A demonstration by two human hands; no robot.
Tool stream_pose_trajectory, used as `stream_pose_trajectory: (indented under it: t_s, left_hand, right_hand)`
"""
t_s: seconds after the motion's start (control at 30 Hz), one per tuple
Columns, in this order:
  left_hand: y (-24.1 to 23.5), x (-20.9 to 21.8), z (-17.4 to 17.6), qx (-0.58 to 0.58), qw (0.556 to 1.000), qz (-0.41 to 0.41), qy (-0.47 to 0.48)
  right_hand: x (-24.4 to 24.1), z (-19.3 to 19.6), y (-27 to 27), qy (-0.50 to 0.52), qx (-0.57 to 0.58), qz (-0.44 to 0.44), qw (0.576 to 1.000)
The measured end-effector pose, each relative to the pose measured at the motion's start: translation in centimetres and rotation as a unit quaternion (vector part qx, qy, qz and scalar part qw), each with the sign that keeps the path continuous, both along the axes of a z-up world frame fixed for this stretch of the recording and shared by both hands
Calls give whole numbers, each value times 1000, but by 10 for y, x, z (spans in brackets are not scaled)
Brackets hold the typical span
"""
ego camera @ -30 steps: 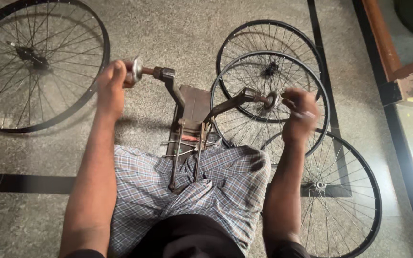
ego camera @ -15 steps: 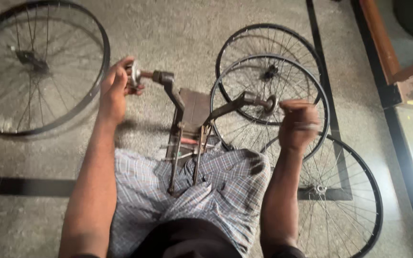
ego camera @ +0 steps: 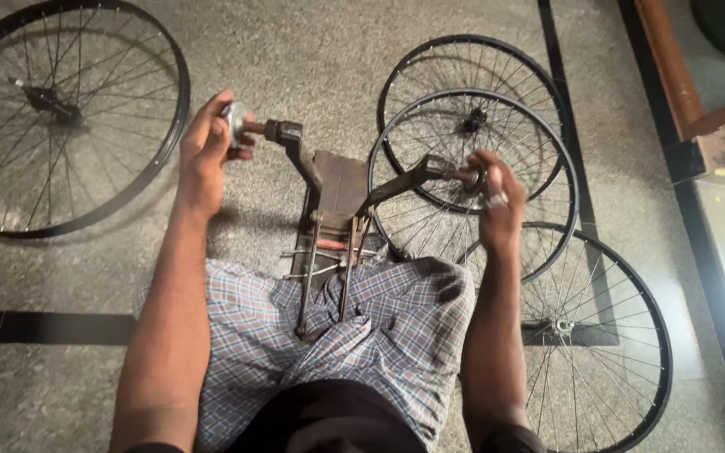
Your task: The person sits on the floor and uses a wrench to tighten the axle nuts on a bicycle wheel mounted in a truing stand. They spin the wheel to check alignment, then remove it and repeat the process with another wheel.
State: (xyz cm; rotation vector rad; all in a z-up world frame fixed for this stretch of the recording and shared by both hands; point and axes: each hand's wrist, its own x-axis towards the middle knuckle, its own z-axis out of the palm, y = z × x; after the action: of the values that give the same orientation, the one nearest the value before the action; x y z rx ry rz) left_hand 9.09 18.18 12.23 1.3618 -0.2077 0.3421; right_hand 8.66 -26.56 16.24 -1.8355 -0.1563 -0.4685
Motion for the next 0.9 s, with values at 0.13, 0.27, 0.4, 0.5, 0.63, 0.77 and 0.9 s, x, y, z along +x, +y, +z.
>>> stream_pose_trajectory:
  t_s: [0.13,0.27,0.4,0.5,0.63,0.77,0.9]
  left_hand:
    - [0,-4,-7,14,997,78,22]
    - [-4,1,-17,48,993,109,26]
    - [1,2,-15,-36,999,6,-23]
    - [5,-3,-21,-86,995,40,-24]
    - [16,-5,-48,-68,982,156,85]
    - [46,-16,-89,98,957,247,114]
    - [87,-11,-115,511,777,365,35]
  right_hand:
    - [0,4,-4,-88,86,-45,991]
    - [-8,4,-7,33,-101,-6,994]
    - [-6,0,1,-52,47,-11,997]
    - [-4,-9,0,-103,156,16,982]
    - [-16,-14,-18,-121,159,69,977]
    - [-44,-12,-36,-118,452,296,833]
    - [-69,-36,-7,-9,379,386,841]
